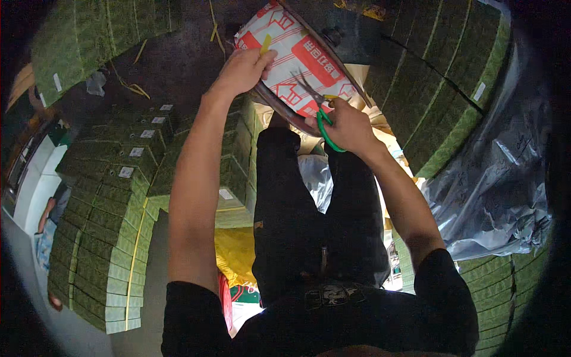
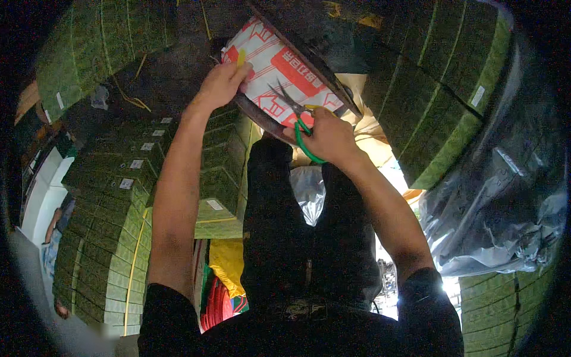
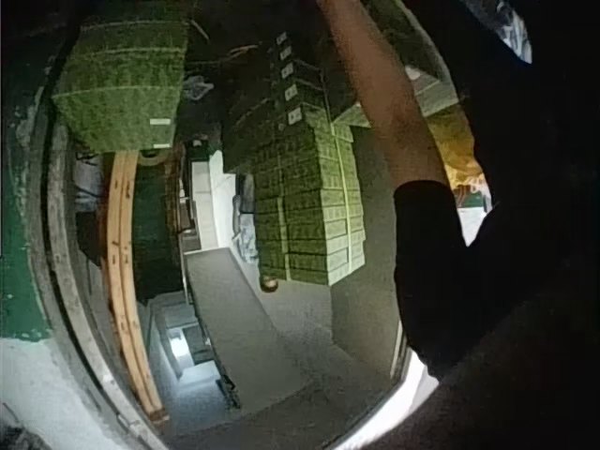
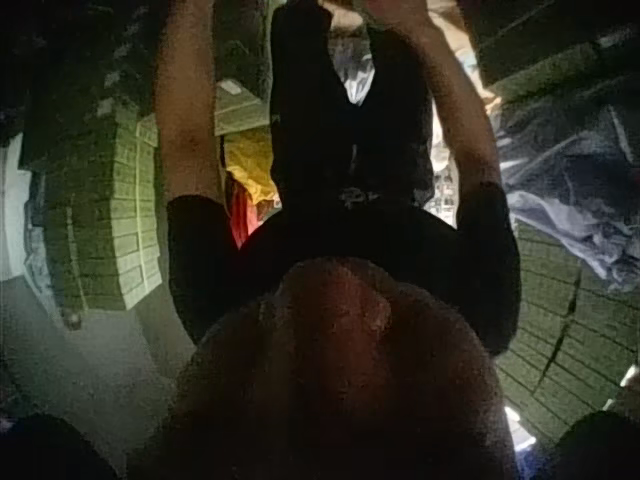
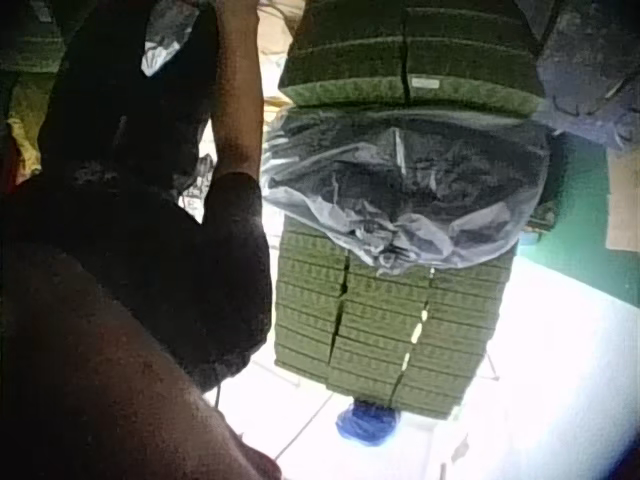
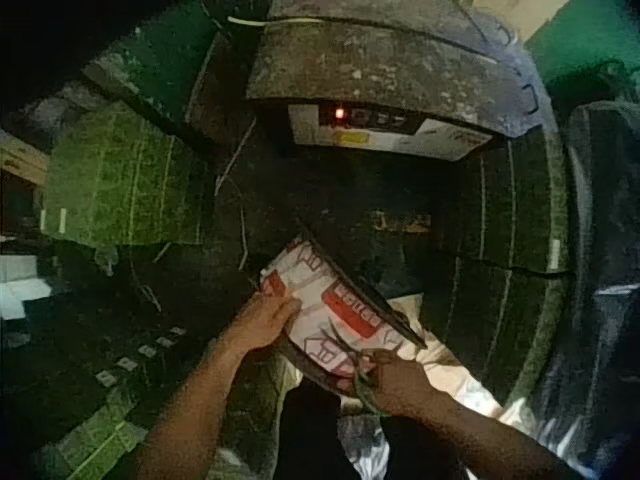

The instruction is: The recorder replaces a roll of strapping material on a dispenser and prepares it for use.

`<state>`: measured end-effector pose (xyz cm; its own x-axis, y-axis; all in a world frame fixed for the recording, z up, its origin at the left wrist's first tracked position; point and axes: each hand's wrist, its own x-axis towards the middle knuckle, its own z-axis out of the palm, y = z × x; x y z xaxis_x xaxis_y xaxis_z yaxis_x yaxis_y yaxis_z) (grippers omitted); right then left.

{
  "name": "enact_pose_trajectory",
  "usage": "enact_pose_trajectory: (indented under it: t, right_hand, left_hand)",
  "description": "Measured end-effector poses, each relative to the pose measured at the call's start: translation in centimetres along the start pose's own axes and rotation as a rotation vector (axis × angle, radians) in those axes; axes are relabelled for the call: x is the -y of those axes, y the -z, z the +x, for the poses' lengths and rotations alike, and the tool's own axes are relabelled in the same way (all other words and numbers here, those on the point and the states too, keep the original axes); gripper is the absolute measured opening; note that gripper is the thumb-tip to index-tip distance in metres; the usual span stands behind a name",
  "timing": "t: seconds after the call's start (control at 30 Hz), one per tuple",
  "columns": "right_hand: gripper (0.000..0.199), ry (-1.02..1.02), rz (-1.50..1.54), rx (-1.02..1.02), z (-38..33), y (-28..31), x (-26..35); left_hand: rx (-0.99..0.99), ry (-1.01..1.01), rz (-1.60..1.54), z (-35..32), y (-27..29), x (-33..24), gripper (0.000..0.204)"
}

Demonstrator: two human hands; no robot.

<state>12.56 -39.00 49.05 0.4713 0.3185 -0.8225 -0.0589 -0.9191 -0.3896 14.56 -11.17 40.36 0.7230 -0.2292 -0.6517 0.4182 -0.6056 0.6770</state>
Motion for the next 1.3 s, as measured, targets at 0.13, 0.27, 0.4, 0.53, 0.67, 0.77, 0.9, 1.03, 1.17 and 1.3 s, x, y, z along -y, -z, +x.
enact_pose_trajectory:
  t: [0.13, 0.27, 0.4, 0.53, 0.67, 0.77, 0.9, 1.03, 1.17, 1.3]
  right_hand:
    - [0.066, 0.12, -0.388, -0.141, 0.6, -1.2, 2.1]
    - [0.059, 0.333, -0.356, -0.138, 1.4, -1.0, 3.1]
    - [0.054, 0.327, -0.44, -0.176, 1.9, 0.0, 2.8]
    - [0.054, 0.416, -0.359, -0.177, 2.4, 0.5, 3.7]
    - [0.054, 0.377, -0.315, -0.122, 2.0, 1.4, 3.9]
    - [0.054, 0.241, -0.328, -0.044, 1.3, 1.6, 3.4]
    - [0.055, 0.264, -0.243, -0.019, 1.8, 0.4, 3.5]
    - [0.049, 0.291, -0.2, -0.076, 3.4, -1.0, 4.7]
    - [0.037, 0.358, -0.248, -0.115, 4.4, -1.3, 5.7]
    - [0.038, 0.33, -0.267, -0.081, 4.3, -1.4, 5.7]
  left_hand:
    - [-0.298, 0.148, -0.189, 0.0, -1.8, 1.6, 0.049]
    - [-0.625, -0.023, -1.185, -0.7, -2.0, 2.2, 0.047]
    - [-0.542, 0.013, -1.779, -2.2, -1.9, 1.2, 0.048]
    - [-0.304, -0.02, -1.19, -2.6, -2.3, -0.8, 0.049]
    - [-0.168, 0.009, -0.964, -1.3, -1.8, -2.1, 0.054]
    - [-0.21, -0.066, -0.82, -0.1, -1.6, -3.0, 0.055]
    - [-0.04, -0.115, -0.726, 0.2, -1.7, -3.5, 0.056]
    - [-0.119, -0.143, -0.436, -1.2, -2.3, -3.4, 0.062]
    - [-0.193, -0.139, -0.447, -2.6, -3.7, -4.0, 0.061]
    - [-0.248, -0.303, -0.745, -3.5, -2.9, -5.4, 0.055]
